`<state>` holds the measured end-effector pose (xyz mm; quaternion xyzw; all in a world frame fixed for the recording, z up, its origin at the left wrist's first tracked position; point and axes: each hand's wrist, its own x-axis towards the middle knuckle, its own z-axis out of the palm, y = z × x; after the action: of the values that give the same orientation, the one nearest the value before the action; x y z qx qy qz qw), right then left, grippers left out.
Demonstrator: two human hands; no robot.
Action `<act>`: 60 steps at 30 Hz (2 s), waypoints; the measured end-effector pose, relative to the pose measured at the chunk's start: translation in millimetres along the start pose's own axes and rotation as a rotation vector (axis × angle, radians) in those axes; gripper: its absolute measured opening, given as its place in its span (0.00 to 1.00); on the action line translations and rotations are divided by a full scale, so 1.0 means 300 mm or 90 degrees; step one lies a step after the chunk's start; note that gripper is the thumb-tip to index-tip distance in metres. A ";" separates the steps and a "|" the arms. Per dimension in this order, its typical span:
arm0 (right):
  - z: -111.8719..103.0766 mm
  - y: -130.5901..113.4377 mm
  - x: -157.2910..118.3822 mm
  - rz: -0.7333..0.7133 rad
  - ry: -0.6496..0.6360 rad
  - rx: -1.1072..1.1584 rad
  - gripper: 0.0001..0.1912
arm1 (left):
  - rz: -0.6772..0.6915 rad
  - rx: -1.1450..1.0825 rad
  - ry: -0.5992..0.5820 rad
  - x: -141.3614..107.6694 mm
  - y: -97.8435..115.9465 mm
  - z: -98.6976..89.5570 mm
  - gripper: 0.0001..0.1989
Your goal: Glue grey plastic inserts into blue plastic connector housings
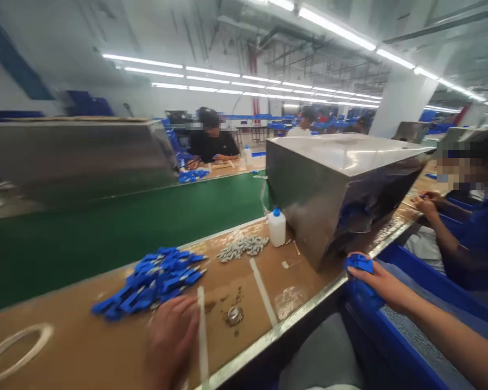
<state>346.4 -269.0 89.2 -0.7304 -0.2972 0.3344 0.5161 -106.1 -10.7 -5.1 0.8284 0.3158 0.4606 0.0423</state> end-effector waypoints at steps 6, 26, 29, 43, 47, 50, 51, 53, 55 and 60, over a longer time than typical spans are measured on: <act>0.566 -0.165 -0.097 -0.080 -0.367 -0.046 0.30 | -0.014 -0.135 0.017 0.009 0.205 -0.117 0.19; 1.400 -0.310 0.078 -0.696 -0.477 -0.651 0.16 | -0.346 0.296 -0.026 -0.347 -0.002 -0.348 0.22; 1.221 -0.300 0.267 -0.600 -0.312 -0.685 0.11 | -0.351 0.319 -0.030 -0.340 -0.002 -0.350 0.16; 1.105 -0.049 0.492 -0.626 -0.205 -0.609 0.13 | -0.522 -0.188 0.354 -0.235 0.072 -0.377 0.12; 1.124 -0.057 0.480 -0.638 -0.200 -0.631 0.13 | -0.568 -0.522 0.393 -0.081 0.108 -0.239 0.16; 1.146 -0.048 0.480 -0.661 -0.190 -0.645 0.11 | -0.503 -0.342 0.255 -0.005 0.119 -0.129 0.13; 1.150 -0.045 0.483 -0.671 -0.186 -0.641 0.11 | -0.454 -0.248 0.195 0.007 0.121 -0.106 0.12; 1.147 -0.041 0.490 -0.690 -0.185 -0.599 0.10 | -0.346 -0.097 0.099 0.015 0.126 -0.090 0.11; 1.128 -0.045 0.496 -0.692 -0.218 -0.507 0.09 | -0.278 -0.013 0.070 0.008 0.137 -0.106 0.11; 1.035 -0.067 0.463 -0.523 -0.429 -0.179 0.12 | -0.223 0.187 -0.111 -0.070 0.205 -0.212 0.12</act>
<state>180.8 17.5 7.3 -0.4690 -0.7484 0.2776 0.3779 -134.6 -85.4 38.2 0.7948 0.5136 0.3221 0.0275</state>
